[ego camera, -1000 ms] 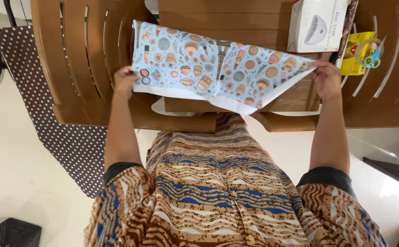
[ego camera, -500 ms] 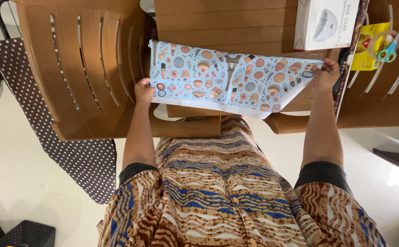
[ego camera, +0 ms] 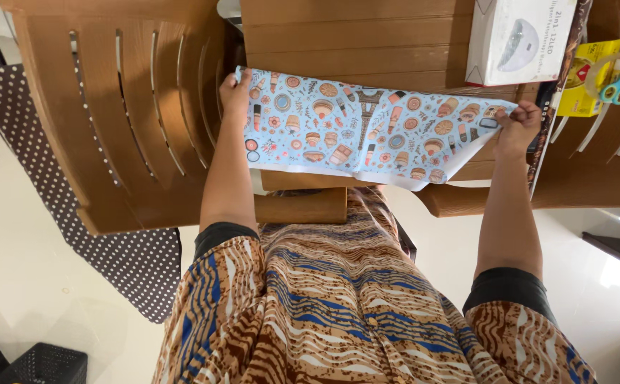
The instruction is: The person places a small white box on a sheet of patterned wrapping paper on a wooden table. They fold the paper around the box, then use scissors to trim the excess paper along the edges. The person continues folding the paper to enclose the box, but does not tape or finish the wrap.
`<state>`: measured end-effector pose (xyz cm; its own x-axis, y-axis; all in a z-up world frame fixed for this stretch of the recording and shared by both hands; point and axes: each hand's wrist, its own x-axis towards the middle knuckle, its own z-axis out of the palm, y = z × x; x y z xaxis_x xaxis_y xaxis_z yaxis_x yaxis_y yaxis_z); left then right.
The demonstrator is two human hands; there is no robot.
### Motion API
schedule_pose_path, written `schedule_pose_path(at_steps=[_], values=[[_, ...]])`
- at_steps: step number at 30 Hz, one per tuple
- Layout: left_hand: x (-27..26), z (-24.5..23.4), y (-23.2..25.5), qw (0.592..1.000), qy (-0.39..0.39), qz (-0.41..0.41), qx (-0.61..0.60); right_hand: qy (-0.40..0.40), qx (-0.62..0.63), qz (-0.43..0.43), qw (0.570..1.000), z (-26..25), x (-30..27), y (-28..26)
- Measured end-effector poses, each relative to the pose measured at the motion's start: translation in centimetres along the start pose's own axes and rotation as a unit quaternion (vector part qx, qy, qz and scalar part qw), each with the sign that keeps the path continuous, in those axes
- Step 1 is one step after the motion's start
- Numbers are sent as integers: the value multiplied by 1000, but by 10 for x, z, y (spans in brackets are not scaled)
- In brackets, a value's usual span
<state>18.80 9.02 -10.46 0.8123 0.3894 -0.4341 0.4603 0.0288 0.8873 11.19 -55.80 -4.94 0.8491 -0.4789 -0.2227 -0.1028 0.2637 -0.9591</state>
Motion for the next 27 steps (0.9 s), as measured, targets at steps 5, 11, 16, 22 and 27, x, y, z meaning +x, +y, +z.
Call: schedule_pose_path(at_steps=[5, 11, 16, 22, 27], values=[[4, -5, -10, 996, 41, 55, -55, 14, -62, 20, 998, -7, 2, 5], [8, 3, 0, 982, 124, 110, 91, 40, -116, 38, 992, -13, 14, 22], [-15, 23, 36, 881, 209, 206, 372, 47, -20, 159, 986, -19, 9, 46], [-113, 88, 19, 739, -185, 437, 479, 28, 84, 107, 990, -19, 1, 60], [-144, 121, -3, 705, -233, 304, 597, 31, 14, 272, 962, -20, -13, 50]])
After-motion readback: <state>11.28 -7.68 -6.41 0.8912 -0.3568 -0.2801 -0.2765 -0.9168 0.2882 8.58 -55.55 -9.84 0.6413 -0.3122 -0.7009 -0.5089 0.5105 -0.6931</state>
